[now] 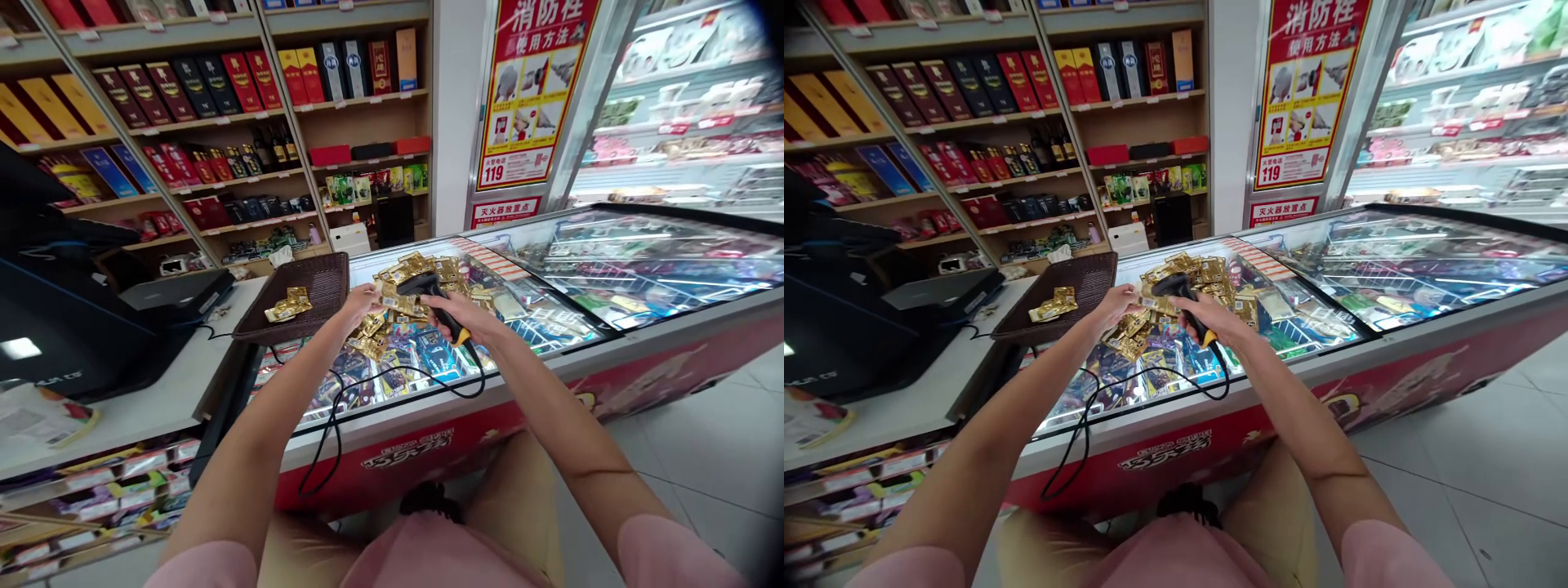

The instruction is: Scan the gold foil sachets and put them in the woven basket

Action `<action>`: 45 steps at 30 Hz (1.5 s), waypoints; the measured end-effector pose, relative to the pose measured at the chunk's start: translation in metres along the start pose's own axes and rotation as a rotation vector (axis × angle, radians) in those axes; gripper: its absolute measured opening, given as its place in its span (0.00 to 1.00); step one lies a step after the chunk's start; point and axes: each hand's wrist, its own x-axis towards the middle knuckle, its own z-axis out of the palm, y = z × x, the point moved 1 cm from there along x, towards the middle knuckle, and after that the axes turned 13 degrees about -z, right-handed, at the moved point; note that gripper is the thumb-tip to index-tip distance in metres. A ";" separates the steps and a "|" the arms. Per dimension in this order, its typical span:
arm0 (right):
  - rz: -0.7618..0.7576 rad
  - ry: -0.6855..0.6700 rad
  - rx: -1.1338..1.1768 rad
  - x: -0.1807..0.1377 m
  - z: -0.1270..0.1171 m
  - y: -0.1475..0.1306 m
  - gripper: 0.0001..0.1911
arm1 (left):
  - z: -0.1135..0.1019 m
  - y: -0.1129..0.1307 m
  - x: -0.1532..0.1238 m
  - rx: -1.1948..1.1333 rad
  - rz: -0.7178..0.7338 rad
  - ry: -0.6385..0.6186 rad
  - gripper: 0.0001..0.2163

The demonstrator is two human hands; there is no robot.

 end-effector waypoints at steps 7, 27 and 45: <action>-0.106 0.018 0.143 0.048 0.043 0.003 0.18 | -0.048 0.020 0.001 -0.397 0.067 0.189 0.11; -0.180 -0.102 0.197 0.117 0.097 0.023 0.18 | -0.121 -0.003 0.012 -0.595 0.058 0.370 0.12; -0.203 -0.236 0.136 0.128 0.118 0.018 0.16 | -0.141 -0.018 0.029 -0.552 -0.003 0.483 0.09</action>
